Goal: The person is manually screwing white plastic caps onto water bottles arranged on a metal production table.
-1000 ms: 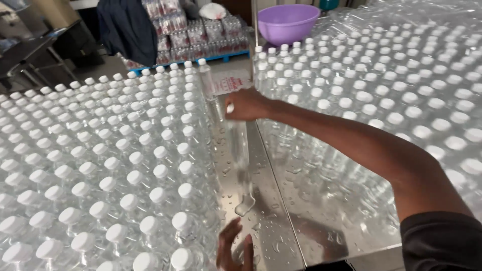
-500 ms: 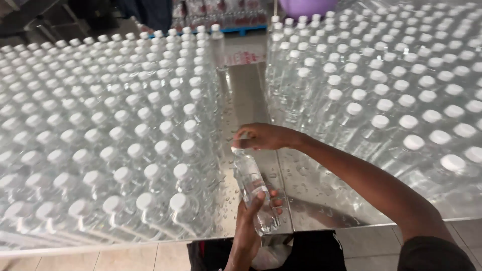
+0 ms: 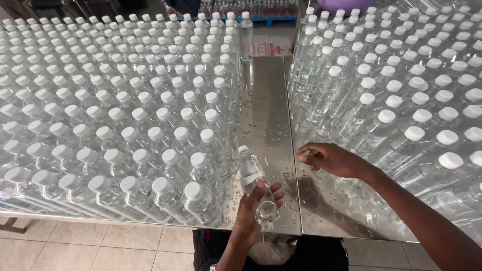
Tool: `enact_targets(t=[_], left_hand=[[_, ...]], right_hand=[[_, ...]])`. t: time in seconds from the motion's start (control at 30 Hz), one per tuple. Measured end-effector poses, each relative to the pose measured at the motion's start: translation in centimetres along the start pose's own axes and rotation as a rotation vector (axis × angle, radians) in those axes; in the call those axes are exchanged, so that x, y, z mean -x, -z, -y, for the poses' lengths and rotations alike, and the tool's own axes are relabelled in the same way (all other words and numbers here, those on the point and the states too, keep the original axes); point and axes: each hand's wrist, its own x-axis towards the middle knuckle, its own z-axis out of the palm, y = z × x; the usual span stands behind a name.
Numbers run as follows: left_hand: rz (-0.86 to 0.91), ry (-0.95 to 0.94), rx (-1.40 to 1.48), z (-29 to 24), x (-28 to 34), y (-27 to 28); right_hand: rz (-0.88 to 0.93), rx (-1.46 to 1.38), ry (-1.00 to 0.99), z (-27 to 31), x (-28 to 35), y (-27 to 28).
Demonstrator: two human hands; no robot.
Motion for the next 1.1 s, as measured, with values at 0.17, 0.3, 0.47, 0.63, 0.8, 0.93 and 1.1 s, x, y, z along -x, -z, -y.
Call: enact_targets(t=[0.17, 0.3, 0.47, 0.63, 0.8, 0.93, 1.1], left_hand=[[-0.042, 0.022, 0.021, 0.0, -0.1, -0.6], [-0.025, -0.01, 0.026, 0.5, -0.3, 0.0], [0.056, -0.065, -0.032, 0.6, 0.5, 0.3], [0.139, -0.214, -0.614, 0.4, 0.0, 1.5], [0.338, -0.228, -0.706, -0.4, 1.3, 1.3], [0.484, -0.206, -0.752, -0.8, 2.4, 0.8], [0.599, -0.101, -0.821, -1.0, 2.3, 1.2]], right_hand=[[-0.001, 0.058, 0.001, 0.4, 1.4, -0.3], [-0.041, 0.089, 0.01, 1.2, 1.5, -0.8], [-0.081, 0.094, 0.168, 1.4, 1.2, -1.4], [-0.227, 0.254, 0.533, 2.6, 1.8, -1.3], [-0.158, 0.416, 0.821, 5.9, 3.4, 1.5], [0.112, 0.412, 0.642, 7.1, 5.2, 3.5], [0.219, 0.555, 0.547, 7.5, 7.2, 4.2]])
